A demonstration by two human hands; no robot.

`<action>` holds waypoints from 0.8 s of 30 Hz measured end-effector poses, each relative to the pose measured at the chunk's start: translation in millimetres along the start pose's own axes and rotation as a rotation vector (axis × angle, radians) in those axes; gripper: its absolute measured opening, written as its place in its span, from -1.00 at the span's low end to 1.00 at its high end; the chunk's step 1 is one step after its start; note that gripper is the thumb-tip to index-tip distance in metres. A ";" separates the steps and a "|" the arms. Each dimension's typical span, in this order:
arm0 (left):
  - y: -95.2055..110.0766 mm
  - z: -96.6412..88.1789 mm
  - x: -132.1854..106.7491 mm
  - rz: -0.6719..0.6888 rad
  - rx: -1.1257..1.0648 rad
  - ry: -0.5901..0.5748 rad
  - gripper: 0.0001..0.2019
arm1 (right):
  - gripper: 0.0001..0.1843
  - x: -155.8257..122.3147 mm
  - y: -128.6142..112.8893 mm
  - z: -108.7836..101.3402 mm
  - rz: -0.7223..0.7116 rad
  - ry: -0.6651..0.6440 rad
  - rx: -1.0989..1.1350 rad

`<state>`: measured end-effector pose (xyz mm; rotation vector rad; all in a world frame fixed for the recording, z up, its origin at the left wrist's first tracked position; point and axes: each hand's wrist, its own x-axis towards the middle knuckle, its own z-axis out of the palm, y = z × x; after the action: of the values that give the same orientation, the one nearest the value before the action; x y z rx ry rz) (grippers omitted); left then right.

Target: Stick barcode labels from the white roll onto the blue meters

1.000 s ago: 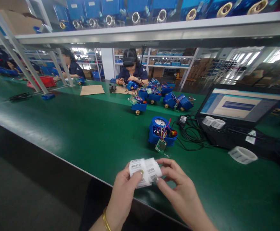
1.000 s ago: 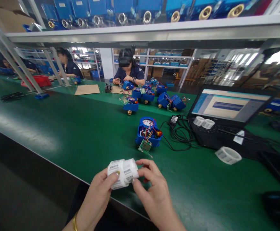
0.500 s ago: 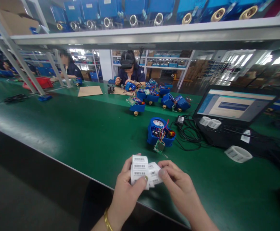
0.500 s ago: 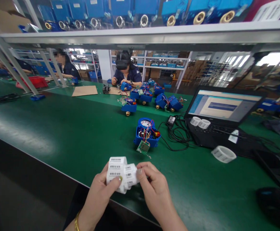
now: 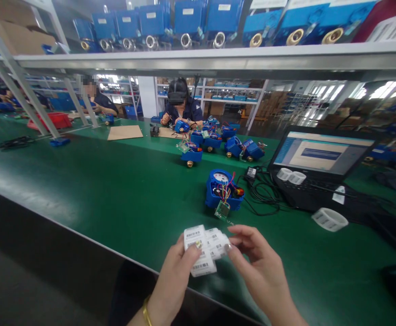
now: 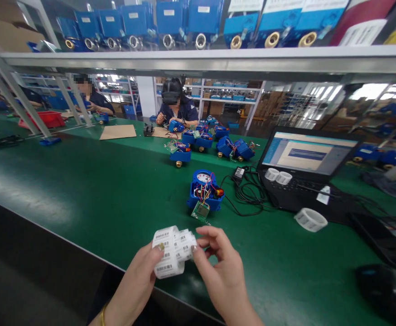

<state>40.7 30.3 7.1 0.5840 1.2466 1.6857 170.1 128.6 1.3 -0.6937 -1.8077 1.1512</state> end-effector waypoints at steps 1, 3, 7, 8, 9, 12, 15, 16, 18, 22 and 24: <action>1.9 -1.0 -0.6 0.010 0.037 -0.031 -0.57 | -0.79 0.8 0.6 0.5 0.012 0.010 0.023; 5.2 -2.6 -1.1 0.019 0.124 -0.068 -0.56 | -0.86 3.0 -0.5 0.8 0.000 0.015 0.051; 6.9 -3.3 1.6 -0.048 0.188 -0.028 -0.63 | -0.93 8.6 -10.8 -2.6 -0.100 -0.019 0.008; 6.3 -3.1 2.8 -0.071 0.157 -0.018 -0.62 | -0.91 9.8 -13.7 -4.3 -0.129 -0.035 -0.014; 5.6 -2.7 3.9 -0.088 0.112 -0.007 -0.60 | -0.89 10.7 -16.2 -6.1 -0.160 -0.055 -0.036; 5.0 -1.0 6.2 -0.115 -0.017 0.014 -0.56 | -0.82 12.3 -19.9 -10.0 -0.234 -0.119 -0.082; 8.0 1.2 6.5 -0.129 -0.105 0.021 -0.56 | -0.78 13.1 -18.9 -9.4 -0.240 -0.127 -0.092; 9.6 1.7 6.2 -0.127 -0.115 0.010 -0.56 | -0.80 13.4 -18.2 -8.5 -0.223 -0.118 -0.087; 13.0 2.5 5.6 -0.122 -0.094 -0.004 -0.57 | -0.83 14.3 -17.4 -6.6 -0.176 -0.095 -0.076; 18.0 3.1 4.4 -0.140 -0.042 0.023 -0.60 | -0.88 17.4 -20.9 -6.9 -0.136 -0.077 -0.037; 19.3 3.4 3.7 -0.159 -0.077 0.049 -0.61 | -0.87 18.7 -24.0 -9.3 -0.184 -0.085 -0.037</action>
<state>34.1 34.1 25.6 0.3889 1.2246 1.6150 169.2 137.5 31.8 -0.4940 -1.9250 1.0397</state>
